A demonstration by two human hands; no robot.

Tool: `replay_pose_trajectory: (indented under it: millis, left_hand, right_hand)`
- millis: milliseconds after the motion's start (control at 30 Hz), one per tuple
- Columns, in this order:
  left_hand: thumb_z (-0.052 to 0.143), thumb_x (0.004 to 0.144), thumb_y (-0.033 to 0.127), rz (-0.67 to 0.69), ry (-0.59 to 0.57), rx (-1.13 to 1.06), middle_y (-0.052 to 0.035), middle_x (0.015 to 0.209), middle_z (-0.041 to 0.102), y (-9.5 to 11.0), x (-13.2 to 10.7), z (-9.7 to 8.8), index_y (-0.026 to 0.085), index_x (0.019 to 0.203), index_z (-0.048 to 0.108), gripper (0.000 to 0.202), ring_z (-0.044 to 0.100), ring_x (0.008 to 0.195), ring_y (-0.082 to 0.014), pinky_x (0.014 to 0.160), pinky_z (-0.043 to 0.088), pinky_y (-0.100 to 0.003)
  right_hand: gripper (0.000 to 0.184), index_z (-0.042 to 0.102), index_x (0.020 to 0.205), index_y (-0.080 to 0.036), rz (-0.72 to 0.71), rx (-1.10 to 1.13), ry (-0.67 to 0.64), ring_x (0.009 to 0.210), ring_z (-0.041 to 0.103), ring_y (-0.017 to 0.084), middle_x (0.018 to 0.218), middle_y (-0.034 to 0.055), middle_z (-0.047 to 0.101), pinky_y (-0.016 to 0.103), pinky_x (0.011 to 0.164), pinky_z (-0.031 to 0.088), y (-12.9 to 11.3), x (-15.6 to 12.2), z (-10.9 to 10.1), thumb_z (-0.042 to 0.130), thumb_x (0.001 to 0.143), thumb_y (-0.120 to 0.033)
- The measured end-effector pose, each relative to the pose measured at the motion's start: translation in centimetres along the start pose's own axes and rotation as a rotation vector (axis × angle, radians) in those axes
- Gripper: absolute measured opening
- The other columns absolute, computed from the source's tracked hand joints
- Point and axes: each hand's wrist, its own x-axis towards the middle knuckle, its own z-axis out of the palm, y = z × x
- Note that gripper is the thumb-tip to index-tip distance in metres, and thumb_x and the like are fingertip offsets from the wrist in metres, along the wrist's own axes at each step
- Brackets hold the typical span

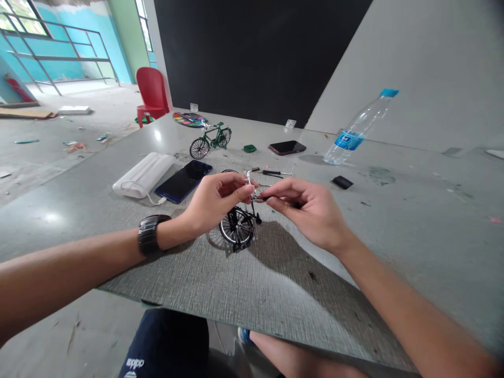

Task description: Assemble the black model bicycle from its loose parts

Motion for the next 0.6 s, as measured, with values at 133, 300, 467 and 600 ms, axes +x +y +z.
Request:
replay_pose_trajectory:
  millis: [133, 300, 467, 600]
  left_hand:
    - [0.070, 0.091, 0.026, -0.011, -0.004, -0.010, -0.0045, 0.078, 0.075, 0.07, -0.02, 0.00, 0.014, 0.091, 0.072, 0.011, 0.072, 0.073, -0.0134, 0.071, 0.060, -0.025]
    - [0.069, 0.092, 0.025, -0.012, 0.007, -0.013, -0.0046, 0.079, 0.075, 0.07, 0.00, 0.04, 0.014, 0.089, 0.071, 0.012, 0.072, 0.072, -0.0127, 0.071, 0.060, -0.024]
    - [0.069, 0.092, 0.026, -0.009, 0.006, -0.025, -0.0044, 0.078, 0.074, 0.00, 0.03, 0.03, 0.014, 0.089, 0.070, 0.013, 0.072, 0.072, -0.0128, 0.071, 0.060, -0.025]
    - [0.069, 0.092, 0.025, -0.019, 0.013, -0.043, -0.0044, 0.078, 0.074, 0.02, 0.04, 0.05, 0.013, 0.088, 0.071, 0.012, 0.071, 0.071, -0.0125, 0.070, 0.060, -0.024]
  right_hand:
    - [0.014, 0.079, 0.090, -0.025, -0.008, -0.016, 0.054, 0.064, 0.058, 0.013, 0.083, 0.0014, 0.076, 0.031, 0.058, 0.045, 0.38, 0.02, 0.08, 0.080, 0.084, -0.038]
    - [0.012, 0.081, 0.088, -0.026, -0.013, -0.001, 0.079, 0.062, 0.054, 0.013, 0.080, 0.0010, 0.075, 0.030, 0.054, 0.038, 0.54, 0.02, 0.06, 0.083, 0.082, -0.037]
    - [0.013, 0.083, 0.087, -0.028, -0.003, -0.004, 0.088, 0.059, 0.049, 0.012, 0.077, 0.0013, 0.073, 0.030, 0.050, 0.032, 0.46, 0.02, 0.14, 0.084, 0.080, -0.039]
    - [0.009, 0.083, 0.083, -0.028, -0.002, -0.047, 0.122, 0.051, 0.035, 0.009, 0.064, -0.0012, 0.067, 0.029, 0.047, 0.026, 0.28, 0.02, 0.08, 0.086, 0.077, -0.035]
